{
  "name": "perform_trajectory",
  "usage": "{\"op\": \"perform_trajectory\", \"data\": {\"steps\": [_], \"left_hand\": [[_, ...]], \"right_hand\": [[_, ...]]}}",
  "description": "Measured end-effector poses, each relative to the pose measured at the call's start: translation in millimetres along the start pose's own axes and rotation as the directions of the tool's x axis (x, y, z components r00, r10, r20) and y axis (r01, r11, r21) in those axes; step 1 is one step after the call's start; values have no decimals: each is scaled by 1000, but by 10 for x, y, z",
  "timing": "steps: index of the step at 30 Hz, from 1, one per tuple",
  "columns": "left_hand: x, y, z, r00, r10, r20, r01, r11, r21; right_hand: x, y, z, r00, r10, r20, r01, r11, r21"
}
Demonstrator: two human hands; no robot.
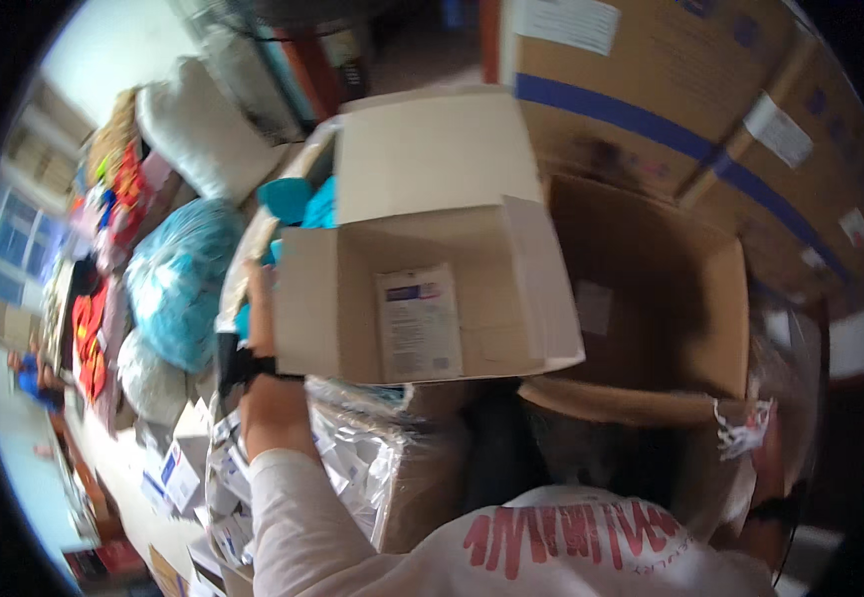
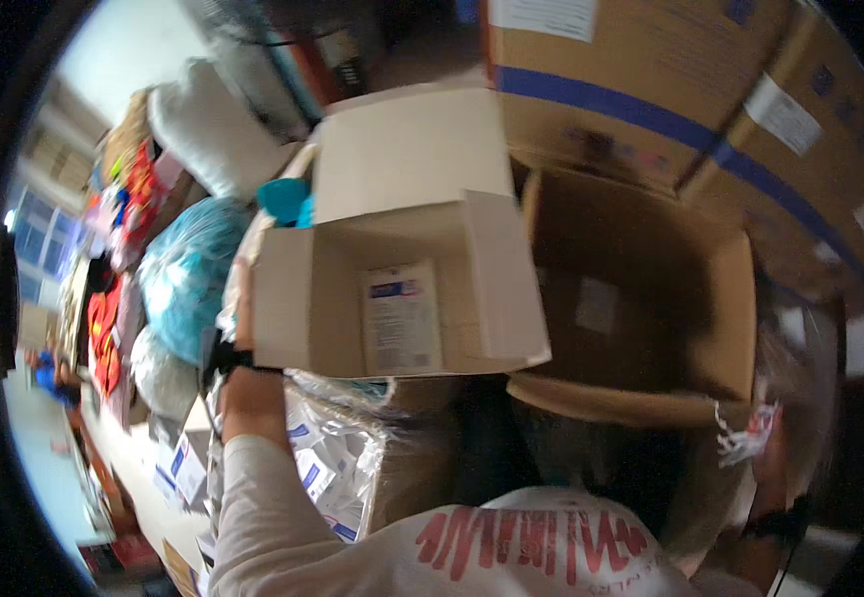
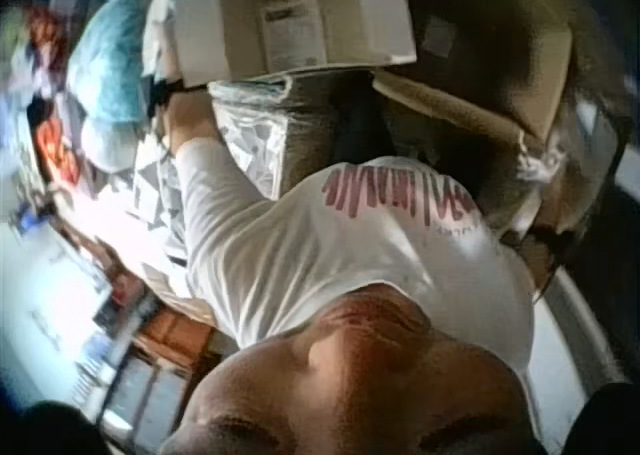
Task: The person is removing face masks from their individual paper packaging and placing the masks into a cardboard box for shipping or storage.
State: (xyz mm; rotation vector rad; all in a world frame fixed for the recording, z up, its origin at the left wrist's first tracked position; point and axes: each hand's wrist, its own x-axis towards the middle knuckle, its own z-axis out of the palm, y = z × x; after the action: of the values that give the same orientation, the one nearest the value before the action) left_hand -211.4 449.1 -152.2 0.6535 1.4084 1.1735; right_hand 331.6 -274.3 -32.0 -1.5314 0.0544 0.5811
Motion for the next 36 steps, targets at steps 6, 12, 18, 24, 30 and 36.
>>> {"op": "perform_trajectory", "data": {"steps": [6,12,18,24,30,36], "left_hand": [[58,-106,-836,951,3,309,-89,960,265],[75,867,-1009,739,286,610,-508,831,227],[-829,1218,-211,712,682,166,-702,697,145],[-2252,1320,429,643,449,620,-675,714,184],[-2253,478,1228,427,-101,898,-789,444,425],[-2163,93,1698,310,-204,928,-941,-203,270]], "right_hand": [[-70,-259,-842,863,-494,-109,291,662,-691],[-498,-647,-1711,708,-415,-571,19,820,-572],[-363,19,-2927,863,-335,-377,-439,-131,-889],[523,430,-2243,869,-454,-195,-111,204,-973],[647,130,-1065,942,-315,118,254,436,-863],[241,21,526,912,-28,409,366,504,-782]]}}
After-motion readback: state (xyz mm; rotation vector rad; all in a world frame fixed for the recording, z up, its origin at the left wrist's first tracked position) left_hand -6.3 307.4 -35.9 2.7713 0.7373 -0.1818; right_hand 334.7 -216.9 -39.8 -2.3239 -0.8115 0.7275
